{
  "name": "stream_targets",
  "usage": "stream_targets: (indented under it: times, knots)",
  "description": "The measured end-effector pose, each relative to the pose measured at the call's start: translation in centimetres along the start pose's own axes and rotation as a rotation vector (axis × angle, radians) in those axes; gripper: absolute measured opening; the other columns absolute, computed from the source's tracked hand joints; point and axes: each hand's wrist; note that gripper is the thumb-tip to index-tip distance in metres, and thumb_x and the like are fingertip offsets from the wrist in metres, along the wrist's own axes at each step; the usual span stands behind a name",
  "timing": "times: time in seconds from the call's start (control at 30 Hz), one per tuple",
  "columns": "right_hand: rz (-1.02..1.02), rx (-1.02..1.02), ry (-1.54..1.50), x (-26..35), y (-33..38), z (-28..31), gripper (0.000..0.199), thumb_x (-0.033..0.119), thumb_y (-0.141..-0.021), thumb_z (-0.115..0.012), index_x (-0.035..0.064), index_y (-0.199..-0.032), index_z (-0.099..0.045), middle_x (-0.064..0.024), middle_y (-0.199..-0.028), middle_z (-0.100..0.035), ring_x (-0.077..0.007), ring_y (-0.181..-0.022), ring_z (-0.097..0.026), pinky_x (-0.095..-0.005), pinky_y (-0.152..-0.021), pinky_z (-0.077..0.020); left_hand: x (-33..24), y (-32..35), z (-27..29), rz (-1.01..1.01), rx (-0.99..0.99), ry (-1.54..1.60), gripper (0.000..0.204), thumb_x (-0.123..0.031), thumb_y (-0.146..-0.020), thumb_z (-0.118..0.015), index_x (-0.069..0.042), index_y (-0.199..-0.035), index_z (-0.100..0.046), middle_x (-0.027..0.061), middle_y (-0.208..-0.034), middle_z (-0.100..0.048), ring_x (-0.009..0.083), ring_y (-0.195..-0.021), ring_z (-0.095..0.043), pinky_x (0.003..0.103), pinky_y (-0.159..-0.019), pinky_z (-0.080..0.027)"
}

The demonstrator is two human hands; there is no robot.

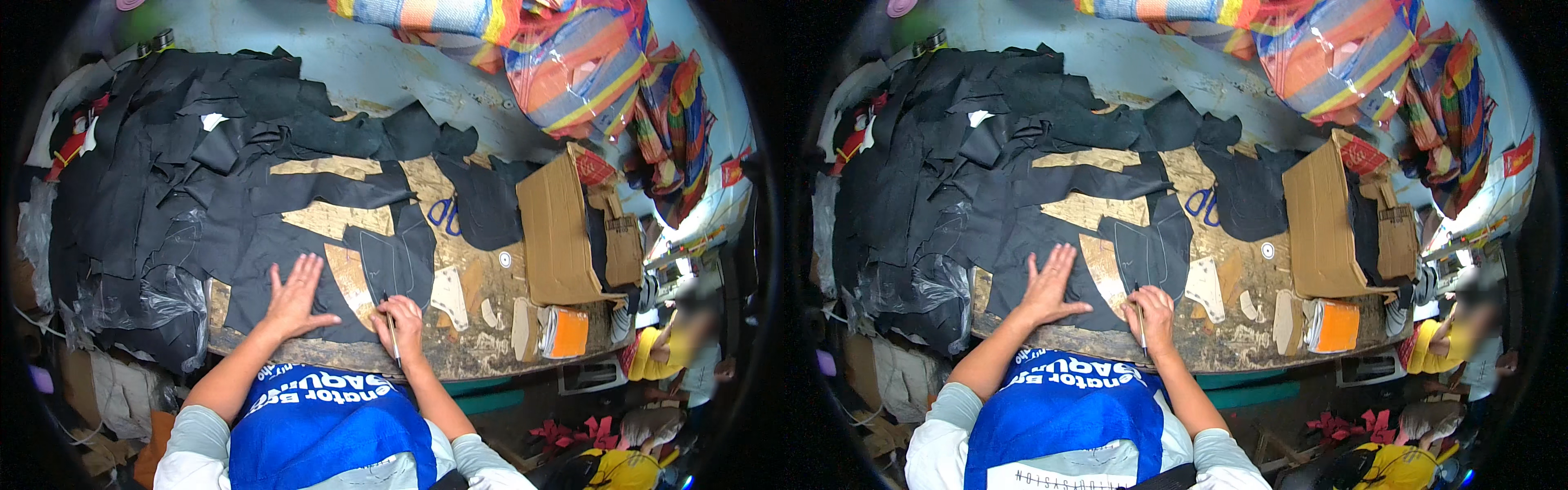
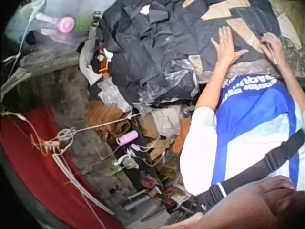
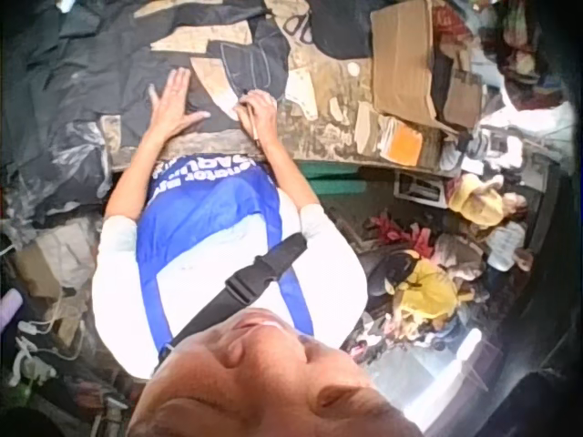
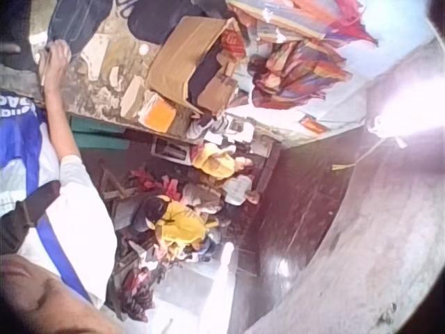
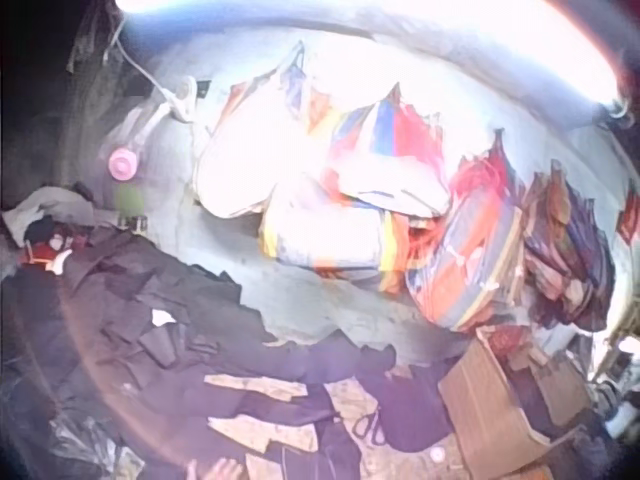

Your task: The person places cardboard templates on black fabric pieces and traces their outlines with a pen. They handle multiple fabric pieces and templates, repositioning them as needed on a cluttered worktable.

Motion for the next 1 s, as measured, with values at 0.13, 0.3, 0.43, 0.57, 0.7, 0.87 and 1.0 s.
stream_targets:
  times: [0.13,0.3,0.43,0.57,0.7,0.87,1.0]
  knots:
    - [-0.068,-0.078,-0.011,-1.0,0.4,0.4,0.012,0.002,-0.069,-0.069,0.0043,-0.079,-0.061,-0.0115,-0.080,-0.063,-0.0309,-0.088,-0.060,-0.0379,-0.081,-0.0457,1.7,0.0,1.5,0.160,-0.012,0.007,0.106,-0.059,-0.065,-0.070,-0.005,-0.144,-0.025,0.0120,-0.152,-0.022,0.0272,-0.142,-0.012,0.065,-0.106,-0.002]
    - [-0.134,-0.161,-0.011,-1.8,0.9,1.5,0.013,-0.003,-0.069,-0.065,0.0030,-0.080,-0.061,-0.0122,-0.081,-0.062,-0.0317,-0.087,-0.059,-0.0391,-0.081,-0.0467,-0.3,-0.5,1.6,0.296,-0.024,0.034,0.106,-0.051,-0.060,-0.076,-0.009,-0.144,-0.027,0.0169,-0.152,-0.017,0.0317,-0.142,-0.007,0.071,-0.102,-0.003]
    - [-0.115,-0.130,0.032,-1.8,1.0,2.1,0.014,0.001,-0.071,-0.068,0.0032,-0.083,-0.062,-0.0134,-0.084,-0.063,-0.0332,-0.089,-0.059,-0.0401,-0.082,-0.0469,-1.1,-1.3,1.9,0.116,-0.021,0.085,0.088,-0.036,-0.060,-0.078,-0.014,-0.137,-0.040,0.0154,-0.148,-0.027,0.0307,-0.141,-0.014,0.071,-0.102,-0.009]
    - [-0.096,-0.032,0.089,-1.2,1.4,2.9,0.025,0.013,-0.068,-0.079,0.0028,-0.084,-0.062,-0.0155,-0.088,-0.065,-0.0345,-0.095,-0.061,-0.0401,-0.081,-0.0492,-1.0,-1.7,2.1,-0.091,0.025,0.119,0.052,-0.017,-0.064,-0.069,-0.013,-0.115,-0.060,0.0088,-0.135,-0.045,0.0286,-0.135,-0.030,0.071,-0.101,-0.015]
    - [-0.085,0.013,0.136,-1.1,1.6,3.1,0.028,0.015,-0.067,-0.079,0.0030,-0.086,-0.063,-0.0152,-0.088,-0.065,-0.0348,-0.098,-0.060,-0.0401,-0.082,-0.0491,-1.8,-1.7,0.8,-0.123,-0.015,0.019,0.039,-0.009,-0.067,-0.065,-0.012,-0.106,-0.065,0.0057,-0.126,-0.053,0.0293,-0.130,-0.037,0.072,-0.098,-0.021]
    - [-0.068,0.033,0.155,-1.3,1.4,2.9,0.024,0.015,-0.070,-0.076,0.0037,-0.087,-0.063,-0.0160,-0.088,-0.065,-0.0352,-0.096,-0.060,-0.0406,-0.083,-0.0480,-3.2,-1.3,0.0,-0.180,0.021,-0.203,0.049,-0.014,-0.074,-0.058,-0.004,-0.123,-0.054,0.0119,-0.138,-0.044,0.0305,-0.134,-0.031,0.072,-0.098,-0.018]
    - [-0.053,0.008,0.132,-1.2,1.0,2.8,0.024,0.011,-0.067,-0.077,0.0035,-0.084,-0.062,-0.0135,-0.083,-0.064,-0.0332,-0.087,-0.060,-0.0395,-0.077,-0.0480,-6.5,-1.4,-2.1,-0.287,0.064,-0.173,0.061,-0.031,-0.085,-0.048,0.008,-0.131,-0.041,0.0229,-0.144,-0.033,0.0349,-0.138,-0.024,0.054,-0.108,-0.020]
Point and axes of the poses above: each hand's wrist, its own y-axis away from the middle knuckle, its own z-axis out of the back of the hand, x = y × z
